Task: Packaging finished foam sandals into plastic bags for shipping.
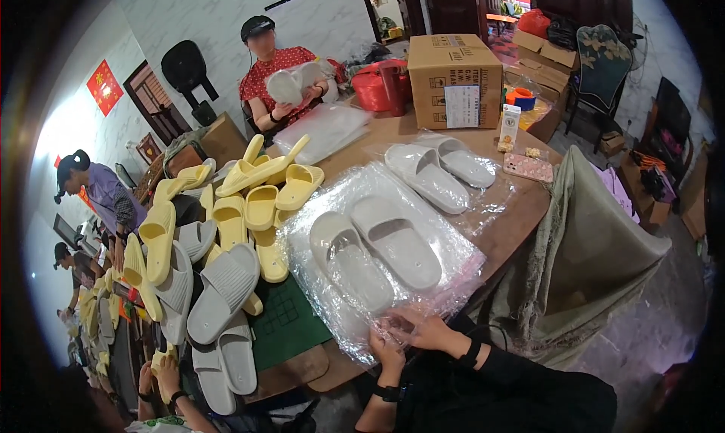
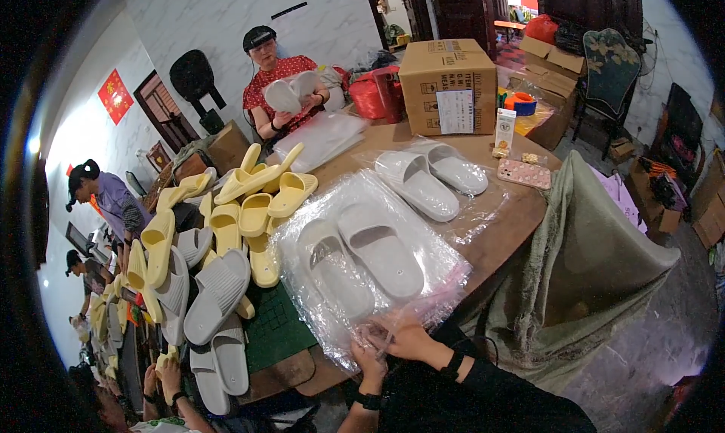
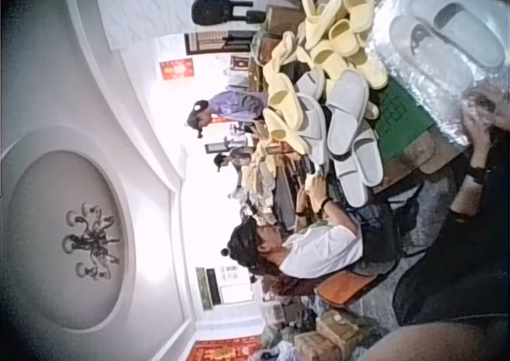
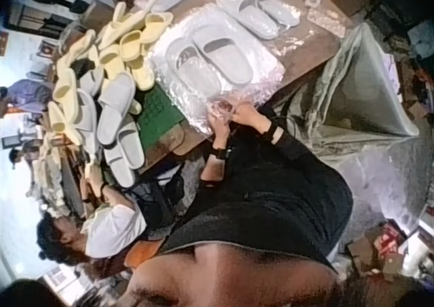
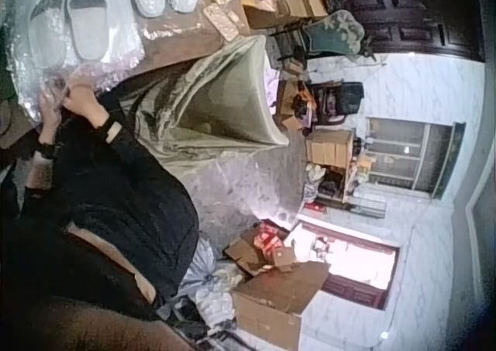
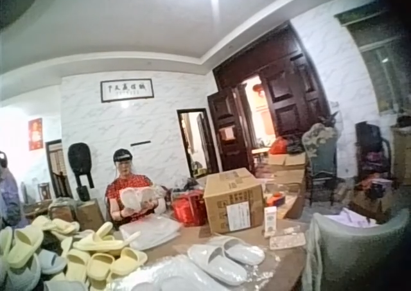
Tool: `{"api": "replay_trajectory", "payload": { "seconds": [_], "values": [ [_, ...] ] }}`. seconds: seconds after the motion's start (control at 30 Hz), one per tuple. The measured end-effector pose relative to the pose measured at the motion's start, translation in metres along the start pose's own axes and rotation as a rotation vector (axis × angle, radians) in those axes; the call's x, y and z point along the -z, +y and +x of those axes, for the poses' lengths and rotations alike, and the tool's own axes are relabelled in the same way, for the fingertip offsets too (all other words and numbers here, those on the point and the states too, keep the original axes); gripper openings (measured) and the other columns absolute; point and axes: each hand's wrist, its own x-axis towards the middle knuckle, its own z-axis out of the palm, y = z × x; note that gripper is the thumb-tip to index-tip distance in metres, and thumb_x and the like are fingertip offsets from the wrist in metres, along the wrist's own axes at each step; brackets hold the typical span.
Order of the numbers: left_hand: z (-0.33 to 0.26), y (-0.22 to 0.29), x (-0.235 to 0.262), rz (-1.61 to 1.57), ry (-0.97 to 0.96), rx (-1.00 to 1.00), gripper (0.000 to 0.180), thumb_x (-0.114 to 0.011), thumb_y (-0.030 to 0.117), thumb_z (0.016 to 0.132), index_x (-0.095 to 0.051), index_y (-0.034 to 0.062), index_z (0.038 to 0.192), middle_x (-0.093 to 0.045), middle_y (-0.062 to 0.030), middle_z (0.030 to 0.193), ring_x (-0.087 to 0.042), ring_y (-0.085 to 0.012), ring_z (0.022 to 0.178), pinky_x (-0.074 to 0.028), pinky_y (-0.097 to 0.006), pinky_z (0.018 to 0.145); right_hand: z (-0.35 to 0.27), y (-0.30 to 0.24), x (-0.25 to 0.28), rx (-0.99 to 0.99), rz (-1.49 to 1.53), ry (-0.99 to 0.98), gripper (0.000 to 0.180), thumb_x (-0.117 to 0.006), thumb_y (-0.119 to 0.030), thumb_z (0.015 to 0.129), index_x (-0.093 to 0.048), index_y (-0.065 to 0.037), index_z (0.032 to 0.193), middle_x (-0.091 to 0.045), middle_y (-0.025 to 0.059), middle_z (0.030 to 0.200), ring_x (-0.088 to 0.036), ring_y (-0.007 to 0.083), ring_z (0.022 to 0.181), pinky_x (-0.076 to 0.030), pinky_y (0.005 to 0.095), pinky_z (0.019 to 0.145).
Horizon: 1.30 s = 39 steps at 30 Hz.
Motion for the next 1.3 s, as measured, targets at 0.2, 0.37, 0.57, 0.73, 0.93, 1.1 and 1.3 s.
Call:
{"api": "replay_trajectory", "payload": {
  "seconds": [0.2, 0.37, 0.57, 0.73, 0.93, 1.1, 1.3],
  "values": [
    [0.000, -0.002, 0.001, 0.057, 0.021, -0.035, 0.015, -0.050, 0.017, 0.095, -0.053, 0.0022, 0.095, -0.058, -0.0049, 0.086, -0.058, -0.0130, 0.078, -0.050, -0.026, 0.069, -0.005, 0.008, 0.001, 0.041, -0.108, 0.013, 0.033, -0.062, -0.031, 0.084, -0.061, -0.009, 0.109, -0.063, 0.0137, 0.096, -0.059, 0.0340, 0.092, -0.044, 0.0426, 0.083],
    [-0.003, 0.009, -0.005, -0.061, -0.032, 0.001, 0.022, -0.043, 0.018, 0.098, -0.052, -0.0022, 0.093, -0.063, -0.0121, 0.082, -0.062, -0.0167, 0.073, -0.051, -0.029, 0.068, -0.011, 0.022, 0.012, 0.083, -0.219, 0.402, 0.017, -0.067, -0.019, 0.076, -0.067, -0.007, 0.089, -0.064, 0.0121, 0.086, -0.060, 0.0320, 0.084, -0.046, 0.0405, 0.074],
    [-0.001, 0.007, -0.001, 0.002, -0.021, -0.021, 0.023, -0.039, 0.016, 0.098, -0.049, -0.0029, 0.090, -0.064, -0.0150, 0.081, -0.063, -0.0198, 0.070, -0.052, -0.029, 0.066, -0.008, 0.034, 0.021, 0.073, -0.300, 0.509, 0.014, -0.069, -0.016, 0.073, -0.064, -0.006, 0.081, -0.063, 0.0113, 0.083, -0.057, 0.0317, 0.076, -0.043, 0.0411, 0.069],
    [-0.001, 0.009, -0.005, 0.016, -0.045, -0.036, 0.022, -0.038, 0.015, 0.098, -0.049, -0.0029, 0.089, -0.064, -0.0151, 0.081, -0.064, -0.0205, 0.071, -0.052, -0.030, 0.066, -0.008, 0.037, 0.022, 0.091, -0.343, 0.540, 0.012, -0.068, -0.015, 0.074, -0.064, -0.006, 0.081, -0.061, 0.0109, 0.080, -0.057, 0.0318, 0.078, -0.043, 0.0412, 0.070],
    [0.001, -0.023, 0.015, 0.096, -0.022, -0.073, 0.019, -0.040, 0.013, 0.097, -0.050, -0.0023, 0.091, -0.062, -0.0134, 0.080, -0.061, -0.0175, 0.070, -0.050, -0.029, 0.066, -0.007, 0.034, 0.023, 0.061, -0.326, 0.507, 0.019, -0.069, -0.015, 0.072, -0.065, -0.006, 0.088, -0.062, 0.0112, 0.086, -0.057, 0.0322, 0.082, -0.044, 0.0415, 0.074],
    [0.001, -0.038, 0.018, 0.131, 0.040, -0.052, 0.018, -0.045, 0.014, 0.096, -0.051, -0.0017, 0.093, -0.057, -0.0070, 0.079, -0.053, -0.0117, 0.076, -0.044, -0.027, 0.069, -0.006, 0.030, 0.021, 0.034, -0.280, 0.543, 0.024, -0.067, -0.013, 0.075, -0.066, -0.006, 0.097, -0.062, 0.0142, 0.094, -0.057, 0.0328, 0.089, -0.046, 0.0429, 0.078],
    [0.002, -0.030, 0.020, 0.186, 0.060, -0.064, 0.018, -0.047, 0.015, 0.096, -0.053, -0.0014, 0.092, -0.060, -0.0070, 0.078, -0.056, -0.0125, 0.071, -0.045, -0.026, 0.065, 0.004, 0.012, 0.026, 0.051, -0.370, 0.506, 0.028, -0.065, -0.014, 0.076, -0.064, -0.004, 0.102, -0.062, 0.0163, 0.093, -0.058, 0.0352, 0.088, -0.046, 0.0437, 0.077]
  ]
}}
